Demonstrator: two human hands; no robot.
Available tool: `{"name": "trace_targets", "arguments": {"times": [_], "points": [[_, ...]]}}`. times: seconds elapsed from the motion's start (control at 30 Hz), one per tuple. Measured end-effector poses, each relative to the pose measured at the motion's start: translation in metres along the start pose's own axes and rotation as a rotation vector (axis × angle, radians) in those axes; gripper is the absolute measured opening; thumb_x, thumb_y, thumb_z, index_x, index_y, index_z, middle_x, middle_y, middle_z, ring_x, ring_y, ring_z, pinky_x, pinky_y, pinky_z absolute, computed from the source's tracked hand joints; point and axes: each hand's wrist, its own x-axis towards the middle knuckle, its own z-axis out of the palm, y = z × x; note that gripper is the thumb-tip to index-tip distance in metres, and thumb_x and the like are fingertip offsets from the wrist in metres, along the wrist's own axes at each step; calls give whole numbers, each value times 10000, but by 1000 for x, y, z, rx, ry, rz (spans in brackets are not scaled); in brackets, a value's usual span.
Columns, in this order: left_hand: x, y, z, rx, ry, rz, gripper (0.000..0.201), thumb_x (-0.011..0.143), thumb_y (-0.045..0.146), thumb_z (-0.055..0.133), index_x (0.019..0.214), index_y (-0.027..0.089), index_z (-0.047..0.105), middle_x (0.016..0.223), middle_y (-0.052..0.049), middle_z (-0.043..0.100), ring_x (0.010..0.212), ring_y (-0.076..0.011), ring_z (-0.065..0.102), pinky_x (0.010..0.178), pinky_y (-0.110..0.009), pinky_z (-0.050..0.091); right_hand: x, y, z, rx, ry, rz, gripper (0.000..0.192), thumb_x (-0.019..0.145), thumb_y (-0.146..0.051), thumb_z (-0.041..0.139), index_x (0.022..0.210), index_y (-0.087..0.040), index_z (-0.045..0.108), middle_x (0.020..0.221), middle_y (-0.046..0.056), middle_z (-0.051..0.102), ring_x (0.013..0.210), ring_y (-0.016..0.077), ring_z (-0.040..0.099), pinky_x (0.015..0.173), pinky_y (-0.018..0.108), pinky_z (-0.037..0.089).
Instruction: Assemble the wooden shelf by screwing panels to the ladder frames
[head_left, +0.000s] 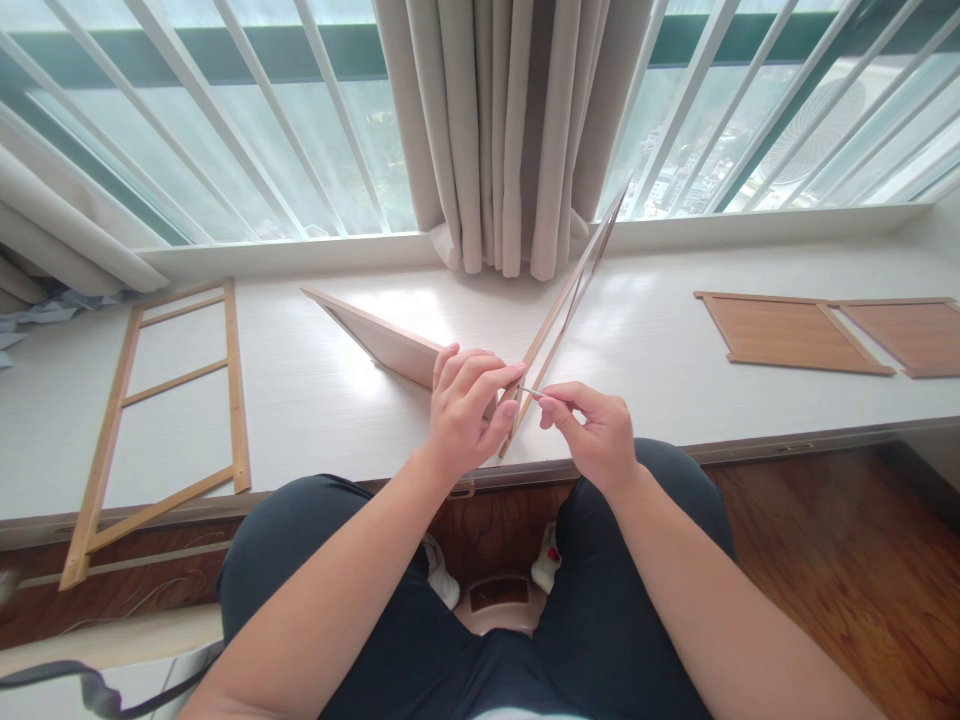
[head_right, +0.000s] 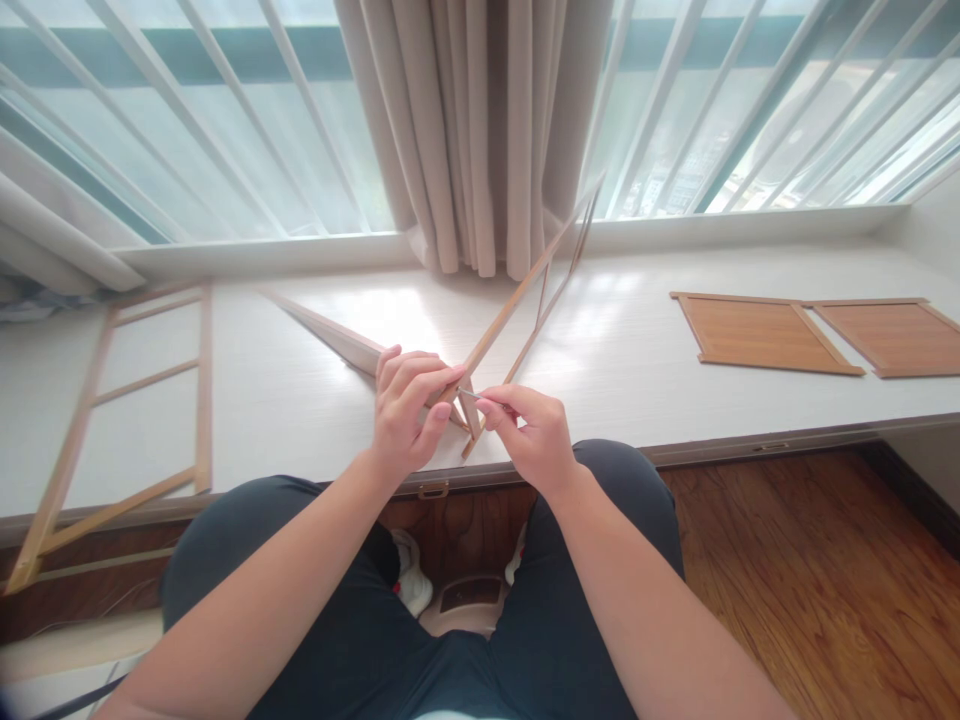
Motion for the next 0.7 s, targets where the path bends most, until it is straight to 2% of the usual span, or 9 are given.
{"name": "trace_targets", "arguments": {"times": [0.17,0.33,0.5,0.7], "points": [[1,0,0,19,4,10,350,1024,398,431,1197,228,683,1057,-58,722,1125,-202,630,1227,-444,302,-3,-2,3,99,-13,119,199,999,-351,658,927,-184,739,613,-26,665,549,99,619,577,215,520],[1,1,-1,49,-6,4,363,1027,407,412,1193,230,683,1052,-61,728,1122,-200,635,1227,-436,310,-5,-1,3,99,-4,145,232,1006,-387,644,938,-183,732,619,-19,665,549,105,616,594,231,526],[1,1,-2,64,-23,-10,387,1026,423,398,1184,230,695,1059,-67,731,1130,-203,634,1231,-434,312,-5,2,1,37,52,93,205,1010,-359,635,955,-187,731,707,4,699,619,120,632,631,258,526],[1,1,-1,59,-22,-15,406,1030,429,385,1185,226,701,1056,-69,730,1133,-200,632,1236,-436,308,-1,2,-2,-88,39,-89,112,995,-257,647,981,-197,742,857,35,717,709,133,605,695,297,505]]}}
